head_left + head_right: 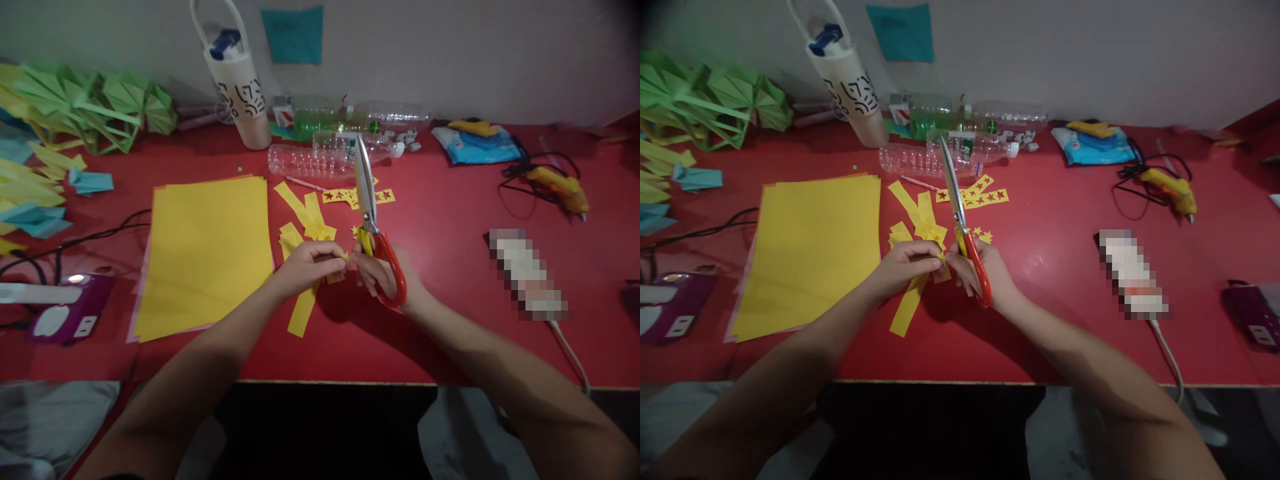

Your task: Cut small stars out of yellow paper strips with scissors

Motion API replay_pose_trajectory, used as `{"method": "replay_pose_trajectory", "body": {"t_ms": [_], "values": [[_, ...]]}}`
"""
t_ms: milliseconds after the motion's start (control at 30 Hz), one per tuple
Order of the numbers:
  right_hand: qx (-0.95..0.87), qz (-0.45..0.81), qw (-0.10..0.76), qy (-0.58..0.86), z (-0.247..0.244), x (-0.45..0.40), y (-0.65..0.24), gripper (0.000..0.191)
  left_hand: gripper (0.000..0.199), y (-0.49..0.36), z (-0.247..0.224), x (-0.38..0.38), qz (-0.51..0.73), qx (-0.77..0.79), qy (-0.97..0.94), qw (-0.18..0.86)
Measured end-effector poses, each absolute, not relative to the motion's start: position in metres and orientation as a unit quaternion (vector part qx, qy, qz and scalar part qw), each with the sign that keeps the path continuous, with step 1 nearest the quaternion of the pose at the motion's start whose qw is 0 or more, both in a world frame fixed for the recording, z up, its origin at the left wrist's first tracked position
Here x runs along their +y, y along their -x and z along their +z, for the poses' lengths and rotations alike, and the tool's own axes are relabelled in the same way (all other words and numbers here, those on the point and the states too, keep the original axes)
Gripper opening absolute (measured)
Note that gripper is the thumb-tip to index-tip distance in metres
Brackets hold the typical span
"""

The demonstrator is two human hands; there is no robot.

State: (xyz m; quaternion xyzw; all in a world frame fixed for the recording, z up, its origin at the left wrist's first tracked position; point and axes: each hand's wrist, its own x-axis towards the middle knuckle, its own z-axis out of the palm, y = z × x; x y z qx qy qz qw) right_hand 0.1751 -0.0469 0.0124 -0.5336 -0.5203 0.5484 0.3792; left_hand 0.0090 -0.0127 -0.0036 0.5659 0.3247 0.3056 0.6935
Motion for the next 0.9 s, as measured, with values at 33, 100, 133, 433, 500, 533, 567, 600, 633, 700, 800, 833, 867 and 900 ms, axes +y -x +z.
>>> {"method": "replay_pose_trajectory", "body": {"t_ms": [33,100,133,433,500,533,567,600,633,700,800,833,867,900], "values": [[-0.52,0.546,0.38,0.536,0.012,-0.047,-0.175,0.036,0.011,-0.009,-0.004,-0.012,0.309,0.321,-0.565,0.695],[-0.519,0.546,0.381,0.536,0.012,-0.047,-0.174,0.038,0.011,-0.009,-0.004,-0.012,0.314,0.322,-0.568,0.689],[-0.519,0.546,0.383,0.534,0.012,-0.046,-0.174,0.04,0.012,-0.009,-0.003,-0.012,0.32,0.328,-0.57,0.681],[-0.61,0.579,0.252,0.479,0.007,-0.046,-0.198,0.055,0.012,0.007,0.003,0.002,0.513,0.376,-0.496,0.591],[-0.639,0.576,0.225,0.457,0.006,-0.046,-0.201,0.057,0.011,0.012,0.005,0.004,0.544,0.373,-0.484,0.574],[-0.644,0.578,0.216,0.453,0.005,-0.047,-0.201,0.057,0.01,0.013,0.006,0.005,0.558,0.375,-0.48,0.564],[-0.648,0.581,0.205,0.447,0.005,-0.047,-0.201,0.057,0.011,0.014,0.007,0.006,0.57,0.378,-0.476,0.553],[-0.652,0.581,0.202,0.443,0.004,-0.048,-0.2,0.057,0.011,0.014,0.008,0.006,0.58,0.382,-0.473,0.542],[-0.657,0.577,0.202,0.441,0.004,-0.049,-0.2,0.057,0.012,0.013,0.008,0.005,0.588,0.386,-0.473,0.53],[-0.667,0.565,0.208,0.439,0.001,-0.05,-0.198,0.058,0.012,0.012,0.008,0.005,0.597,0.394,-0.478,0.51],[-0.675,0.556,0.209,0.438,-0.003,-0.052,-0.197,0.057,0.011,0.01,0.007,0.004,0.61,0.405,-0.476,0.488],[-0.676,0.556,0.208,0.438,-0.003,-0.052,-0.197,0.057,0.011,0.009,0.007,0.004,0.615,0.407,-0.471,0.484],[-0.676,0.556,0.208,0.437,-0.003,-0.052,-0.197,0.056,0.01,0.009,0.007,0.003,0.619,0.406,-0.467,0.483],[-0.675,0.558,0.207,0.436,-0.002,-0.052,-0.196,0.056,0.01,0.009,0.007,0.003,0.623,0.405,-0.464,0.483]]}}
